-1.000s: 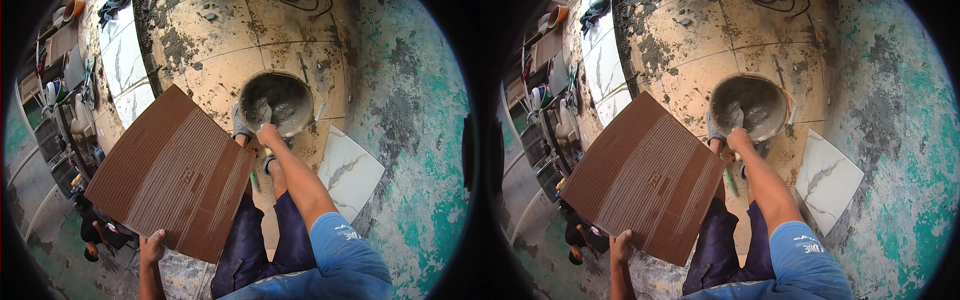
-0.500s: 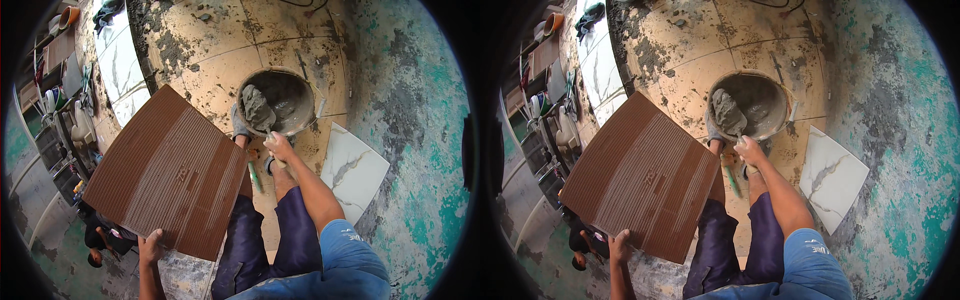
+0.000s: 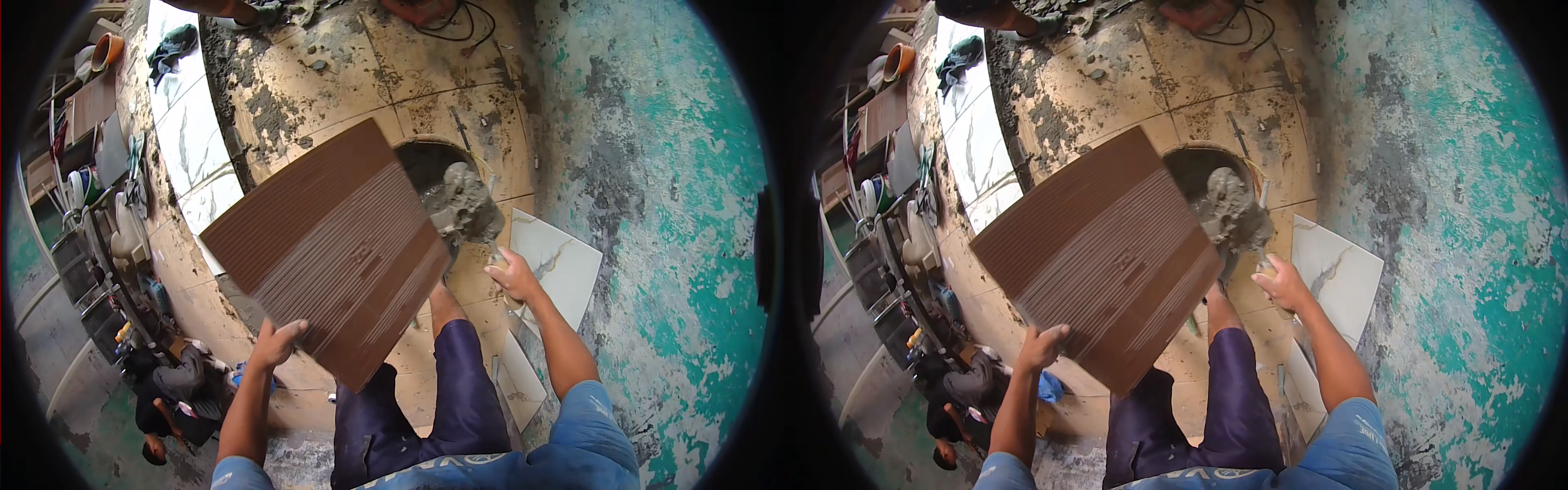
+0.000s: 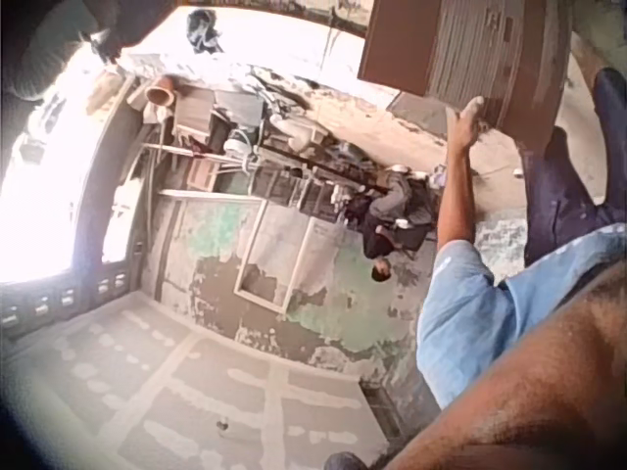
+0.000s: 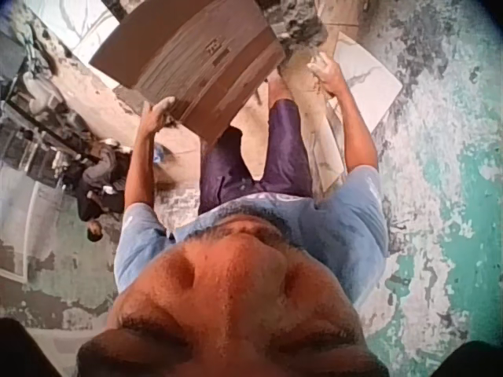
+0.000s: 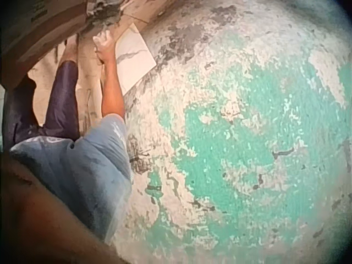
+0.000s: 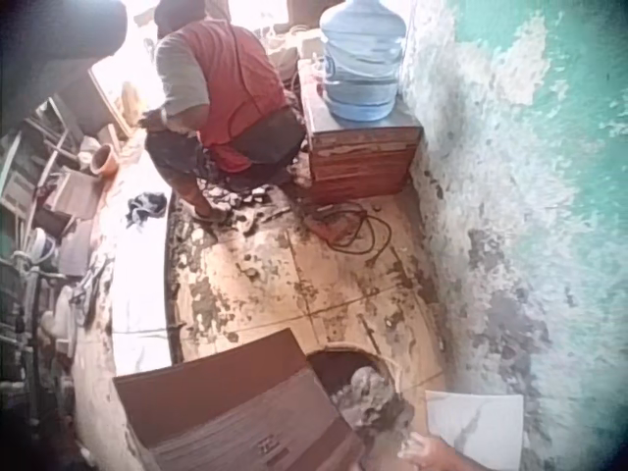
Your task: The person scoops mortar and spreads it onto the back of a tile using a trowel, places the tile onto the floor, and taps it into place using a mallet and by hand.
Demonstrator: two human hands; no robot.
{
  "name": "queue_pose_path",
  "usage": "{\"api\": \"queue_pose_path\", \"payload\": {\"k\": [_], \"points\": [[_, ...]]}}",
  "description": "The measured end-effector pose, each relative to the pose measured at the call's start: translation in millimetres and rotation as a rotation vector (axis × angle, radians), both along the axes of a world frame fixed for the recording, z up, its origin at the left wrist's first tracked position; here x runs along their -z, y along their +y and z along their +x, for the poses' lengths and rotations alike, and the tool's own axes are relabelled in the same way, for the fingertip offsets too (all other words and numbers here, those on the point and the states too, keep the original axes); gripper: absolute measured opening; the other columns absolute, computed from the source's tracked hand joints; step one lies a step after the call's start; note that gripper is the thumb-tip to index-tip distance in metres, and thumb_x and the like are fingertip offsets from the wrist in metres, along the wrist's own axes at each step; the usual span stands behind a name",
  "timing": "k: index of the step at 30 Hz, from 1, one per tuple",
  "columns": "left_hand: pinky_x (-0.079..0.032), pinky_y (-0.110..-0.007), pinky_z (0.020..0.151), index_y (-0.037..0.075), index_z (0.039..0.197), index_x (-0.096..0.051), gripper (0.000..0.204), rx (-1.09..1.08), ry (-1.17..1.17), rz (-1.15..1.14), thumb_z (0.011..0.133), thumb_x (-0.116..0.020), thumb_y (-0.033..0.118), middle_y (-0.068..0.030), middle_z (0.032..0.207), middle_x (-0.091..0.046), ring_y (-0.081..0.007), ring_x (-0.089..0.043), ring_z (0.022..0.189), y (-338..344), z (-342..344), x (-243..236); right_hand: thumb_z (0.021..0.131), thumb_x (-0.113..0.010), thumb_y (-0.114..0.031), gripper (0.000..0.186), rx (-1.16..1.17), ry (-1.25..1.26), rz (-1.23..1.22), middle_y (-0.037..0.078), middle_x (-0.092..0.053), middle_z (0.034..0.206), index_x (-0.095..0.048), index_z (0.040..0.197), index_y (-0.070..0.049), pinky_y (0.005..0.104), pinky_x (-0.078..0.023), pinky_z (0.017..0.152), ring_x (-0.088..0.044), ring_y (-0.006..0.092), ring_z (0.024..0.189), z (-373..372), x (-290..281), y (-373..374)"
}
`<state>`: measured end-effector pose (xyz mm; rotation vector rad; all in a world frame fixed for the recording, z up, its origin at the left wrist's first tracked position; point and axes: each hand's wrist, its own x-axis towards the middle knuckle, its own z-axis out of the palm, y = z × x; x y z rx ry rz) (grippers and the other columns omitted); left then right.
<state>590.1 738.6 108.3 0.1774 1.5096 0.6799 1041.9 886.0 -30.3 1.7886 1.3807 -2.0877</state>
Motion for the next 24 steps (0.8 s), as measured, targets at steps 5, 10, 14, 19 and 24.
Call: {"api": "queue_pose_path", "payload": {"k": [5, 10, 14, 19, 24], "points": [[-0.044, -0.034, 0.095, -0.005, 0.127, -0.049, 0.051, 0.078, -0.189, 0.029, 0.084, -0.067, 0.015, -0.0112, 0.120, -0.059, -0.0210, -0.055, 0.110, 39.1, 9.7, 86.0, 0.086, -0.068, -0.022, 0.025, 0.216, 0.013, -0.040, 0.002, -0.055, 0.068, -0.054, 0.094, -0.003, 0.0255, -0.044, 0.050, -0.053, 0.0086, 0.053, 8.9, -22.9, -15.1], [-0.046, -0.035, 0.093, -0.005, 0.129, -0.047, 0.053, 0.207, -0.299, 0.060, 0.085, -0.068, 0.018, -0.0114, 0.117, -0.059, -0.0218, -0.057, 0.105, 62.3, 10.6, 182.0, 0.087, -0.066, -0.018, 0.022, 0.395, 0.010, -0.015, 0.002, -0.053, 0.068, -0.053, 0.095, -0.003, 0.0250, -0.043, 0.051, -0.053, 0.0095, 0.053, -19.3, -27.0, -34.6], [-0.048, -0.039, 0.093, -0.001, 0.125, -0.051, 0.043, -0.006, -0.460, -0.015, 0.085, -0.066, 0.008, -0.0116, 0.117, -0.060, -0.0236, -0.059, 0.106, 56.4, -0.2, 231.0, 0.087, -0.066, -0.020, 0.023, 0.444, 0.013, 0.009, 0.002, -0.054, 0.068, -0.053, 0.095, -0.002, 0.0256, -0.043, 0.051, -0.053, 0.0097, 0.053, -57.6, -15.2, -56.0], [-0.044, -0.037, 0.098, -0.001, 0.125, -0.052, 0.044, -0.085, -0.440, -0.104, 0.083, -0.067, 0.004, -0.0107, 0.119, -0.061, -0.0233, -0.058, 0.109, 53.2, -16.2, 284.8, 0.088, -0.065, -0.026, 0.029, 0.346, -0.108, 0.139, 0.008, -0.059, 0.069, -0.055, 0.099, -0.002, 0.0291, -0.046, 0.053, -0.059, 0.0153, 0.055, -116.2, 15.3, -86.6], [-0.042, -0.043, 0.101, 0.000, 0.130, -0.048, 0.051, -0.089, -0.403, -0.079, 0.084, -0.068, 0.008, -0.0115, 0.127, -0.056, -0.0249, -0.054, 0.116, 55.5, -21.1, 313.6, 0.086, -0.064, -0.033, 0.036, -0.120, -0.638, 0.520, 0.021, -0.064, 0.083, -0.057, 0.106, -0.003, 0.0468, -0.051, 0.069, -0.065, 0.0401, 0.079, -174.0, 54.8, -107.2]]}}
